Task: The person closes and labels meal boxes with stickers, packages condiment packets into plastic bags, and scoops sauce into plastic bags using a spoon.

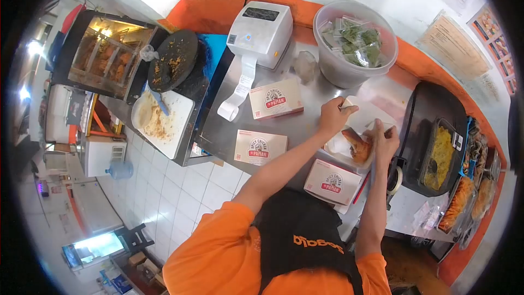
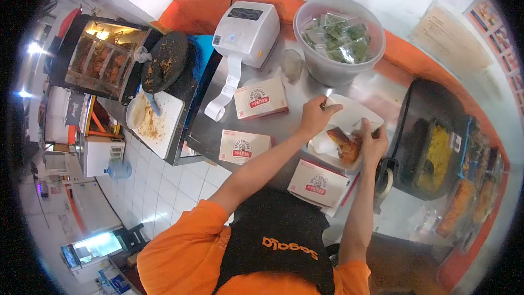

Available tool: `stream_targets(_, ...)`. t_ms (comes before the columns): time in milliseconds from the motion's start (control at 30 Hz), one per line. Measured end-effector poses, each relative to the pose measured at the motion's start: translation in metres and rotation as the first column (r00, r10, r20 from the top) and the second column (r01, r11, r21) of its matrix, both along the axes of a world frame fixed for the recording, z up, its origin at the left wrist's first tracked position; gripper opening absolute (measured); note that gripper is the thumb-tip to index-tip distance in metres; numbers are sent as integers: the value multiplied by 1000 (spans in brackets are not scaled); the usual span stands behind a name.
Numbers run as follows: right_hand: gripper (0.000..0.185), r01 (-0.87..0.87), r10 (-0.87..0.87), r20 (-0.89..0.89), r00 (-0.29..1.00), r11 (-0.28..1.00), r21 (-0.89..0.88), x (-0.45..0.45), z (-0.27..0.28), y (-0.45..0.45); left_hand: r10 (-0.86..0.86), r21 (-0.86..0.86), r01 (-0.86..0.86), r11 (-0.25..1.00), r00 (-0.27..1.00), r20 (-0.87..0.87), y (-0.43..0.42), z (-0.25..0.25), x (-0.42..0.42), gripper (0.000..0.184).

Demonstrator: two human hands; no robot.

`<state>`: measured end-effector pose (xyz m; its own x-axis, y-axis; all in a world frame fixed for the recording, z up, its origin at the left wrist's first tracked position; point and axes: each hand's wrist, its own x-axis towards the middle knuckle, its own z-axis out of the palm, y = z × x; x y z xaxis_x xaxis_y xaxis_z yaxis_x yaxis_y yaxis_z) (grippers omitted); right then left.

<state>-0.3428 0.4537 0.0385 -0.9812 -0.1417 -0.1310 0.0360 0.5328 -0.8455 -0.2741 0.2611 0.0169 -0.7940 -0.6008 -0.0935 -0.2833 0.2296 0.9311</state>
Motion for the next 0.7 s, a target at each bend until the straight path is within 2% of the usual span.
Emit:
stream_targets(100, 20, -56, 28, -72, 997, 905, -421, -4, -13, 20, -10, -66, -8, 998, 967, -255, 6, 6, 10, 29)
stream_targets(200, 27, -282, 283, -39, 958, 918, -279, -14, -14, 71, -314, -292, 249, 923, 927, -203, -30, -5, 38, 37)
stream_targets(233, 36, -331, 357, 84, 930, 916, -226, -10, -7, 79, -376, -270, 319, 908, 906, -194, -37, -14, 50, 40)
stream_targets(300, 43, -472, 477, 56, 877, 878, -82, 1, -10, 82, -496, -228, 454, 862, 847, -190, -48, -26, 66, 47)
stream_targets(333, 46, -536, 536, 51, 843, 844, -7, 9, -1, 76, -523, -181, 508, 842, 851, -46, -48, -15, 73, 47)
stream_targets(367, 52, -576, 540, 216, 813, 800, 168, 9, 11, 68, -545, -128, 554, 823, 833, 97, -48, -4, 78, 47)
stream_targets(400, 54, -597, 577, 172, 799, 795, 108, 12, 10, 65, -561, -71, 590, 804, 793, 236, -47, 5, 80, 47)
stream_targets(467, 58, -642, 641, 75, 764, 767, -8, 15, 0, 59, -579, 89, 578, 811, 772, 262, -48, 1, 80, 43)
stream_targets(500, 60, -618, 630, 129, 765, 776, -125, 14, -9, 60, -588, 169, 563, 809, 762, 273, -48, -2, 81, 42)
stream_targets(567, 64, -528, 618, 242, 748, 775, -346, 7, -24, 65, -577, 380, 538, 752, 816, -14, -58, -23, 87, 45)
stream_targets(600, 65, -538, 629, 263, 732, 770, -343, 4, -21, 64, -536, 475, 538, 697, 830, -154, -63, -19, 88, 47)
stream_targets(700, 67, -563, 660, 319, 680, 749, -351, -6, -11, 61, -527, 474, 524, 708, 838, -140, -76, -2, 93, 54)
